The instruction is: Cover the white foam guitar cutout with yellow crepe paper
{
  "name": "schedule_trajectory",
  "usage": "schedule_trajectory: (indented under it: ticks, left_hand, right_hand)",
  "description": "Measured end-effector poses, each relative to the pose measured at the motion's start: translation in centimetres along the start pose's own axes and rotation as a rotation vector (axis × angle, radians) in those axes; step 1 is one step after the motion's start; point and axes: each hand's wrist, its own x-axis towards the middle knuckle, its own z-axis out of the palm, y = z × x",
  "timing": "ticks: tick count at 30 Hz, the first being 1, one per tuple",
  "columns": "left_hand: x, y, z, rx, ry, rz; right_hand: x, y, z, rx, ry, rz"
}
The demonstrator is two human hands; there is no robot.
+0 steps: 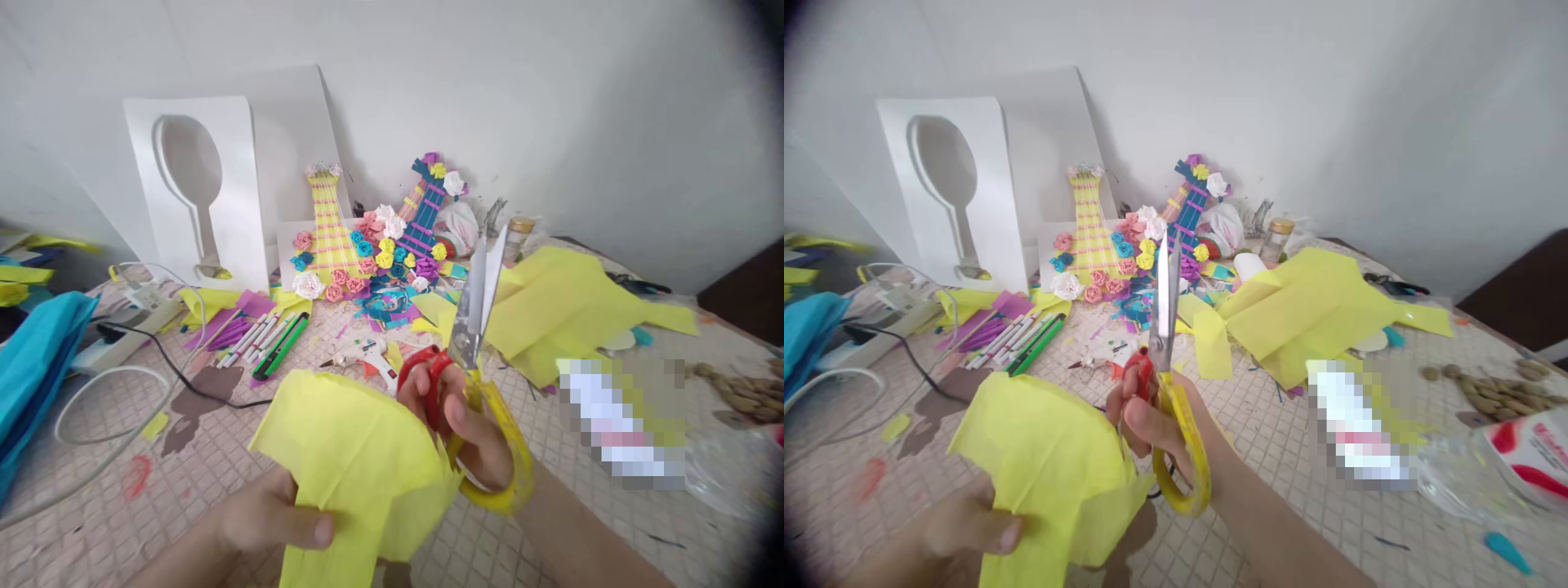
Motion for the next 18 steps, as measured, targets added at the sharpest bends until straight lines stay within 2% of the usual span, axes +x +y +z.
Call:
schedule_trajectory:
  ticks: [1,3,7,11,14,18]
  left_hand:
    - [0.2,-0.1,-0.1,0.029,-0.084,-0.012]
    - [0.4,0.0,-0.2,0.028,-0.139,-0.006]
    - [0.5,0.6,0.4,0.029,-0.135,0.068]
    - [0.3,1.1,1.2,0.027,-0.146,0.056]
    - [0.2,1.3,1.4,0.057,-0.122,0.052]
    - [0.3,2.0,1.7,0.135,-0.137,0.038]
  right_hand:
    - [0.2,-0.3,0.2,0.018,-0.007,0.014]
    - [0.4,-0.7,0.5,0.027,-0.029,0.069]
    - [0.4,-0.9,0.2,0.061,-0.01,0.152]
    - [0.2,-0.2,-0.8,0.129,0.07,0.205]
    - [0.0,0.2,-2.0,0.08,0.127,0.152]
    - [-0.7,0.1,-3.2,-0.075,0.102,0.107]
